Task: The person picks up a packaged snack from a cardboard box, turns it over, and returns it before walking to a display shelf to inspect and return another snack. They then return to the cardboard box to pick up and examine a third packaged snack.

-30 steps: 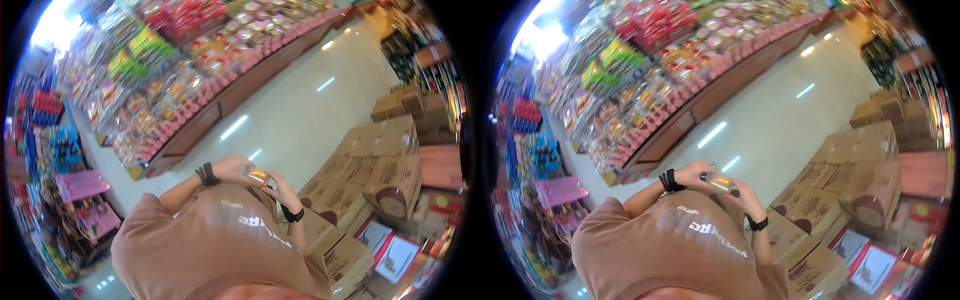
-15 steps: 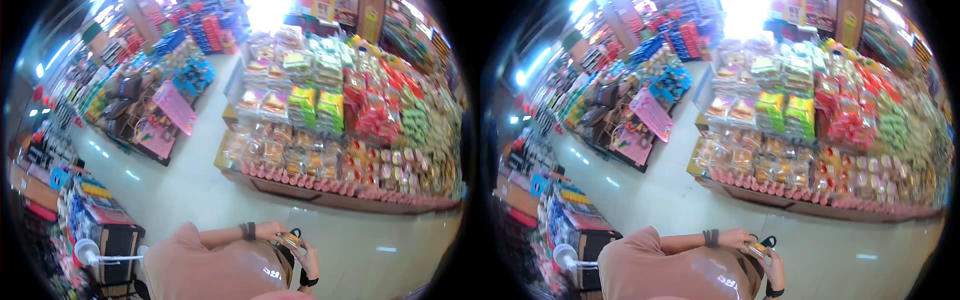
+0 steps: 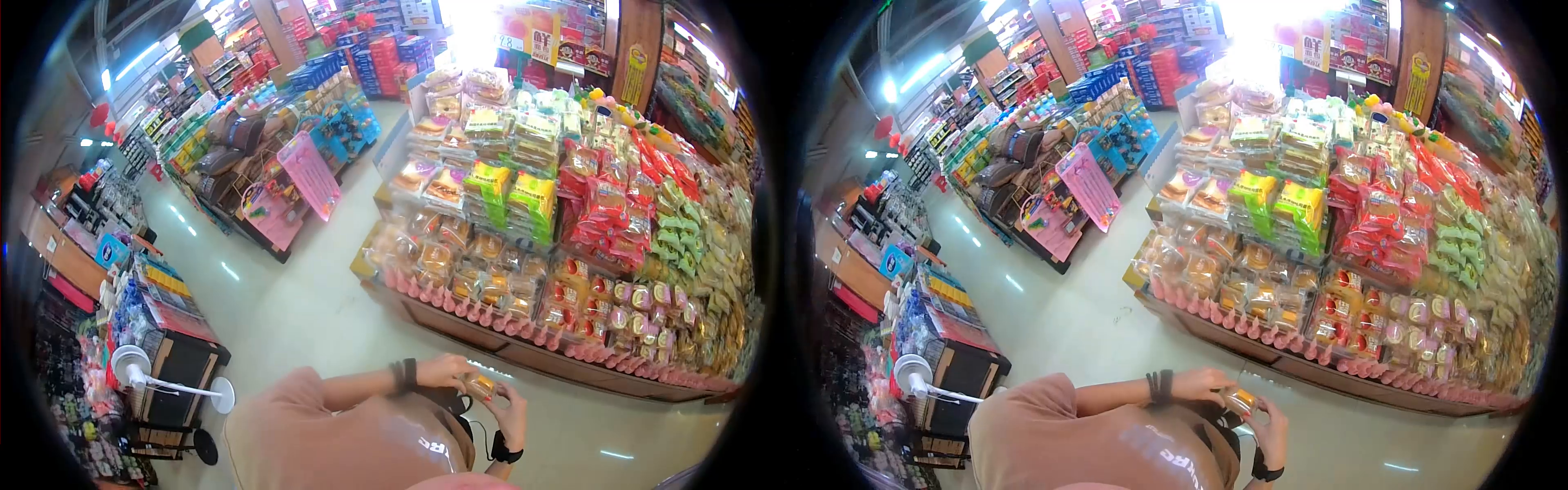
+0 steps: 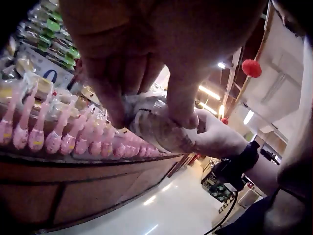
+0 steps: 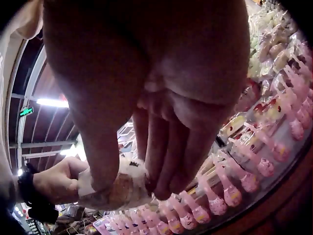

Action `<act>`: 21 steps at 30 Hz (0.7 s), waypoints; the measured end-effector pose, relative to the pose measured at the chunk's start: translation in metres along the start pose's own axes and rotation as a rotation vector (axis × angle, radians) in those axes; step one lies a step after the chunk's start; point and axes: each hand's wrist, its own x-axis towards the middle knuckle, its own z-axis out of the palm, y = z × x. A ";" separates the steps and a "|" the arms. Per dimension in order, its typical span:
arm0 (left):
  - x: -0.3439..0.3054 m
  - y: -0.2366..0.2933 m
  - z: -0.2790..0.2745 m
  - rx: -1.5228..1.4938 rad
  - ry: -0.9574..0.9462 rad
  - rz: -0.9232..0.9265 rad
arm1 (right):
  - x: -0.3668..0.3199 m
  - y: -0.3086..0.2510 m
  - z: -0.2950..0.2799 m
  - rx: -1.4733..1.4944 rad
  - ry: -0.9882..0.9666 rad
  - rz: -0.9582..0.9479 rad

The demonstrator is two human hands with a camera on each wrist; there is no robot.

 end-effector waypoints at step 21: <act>0.211 -0.127 -0.065 0.352 0.675 -0.125 | 0.012 0.032 -0.081 -0.392 0.201 0.115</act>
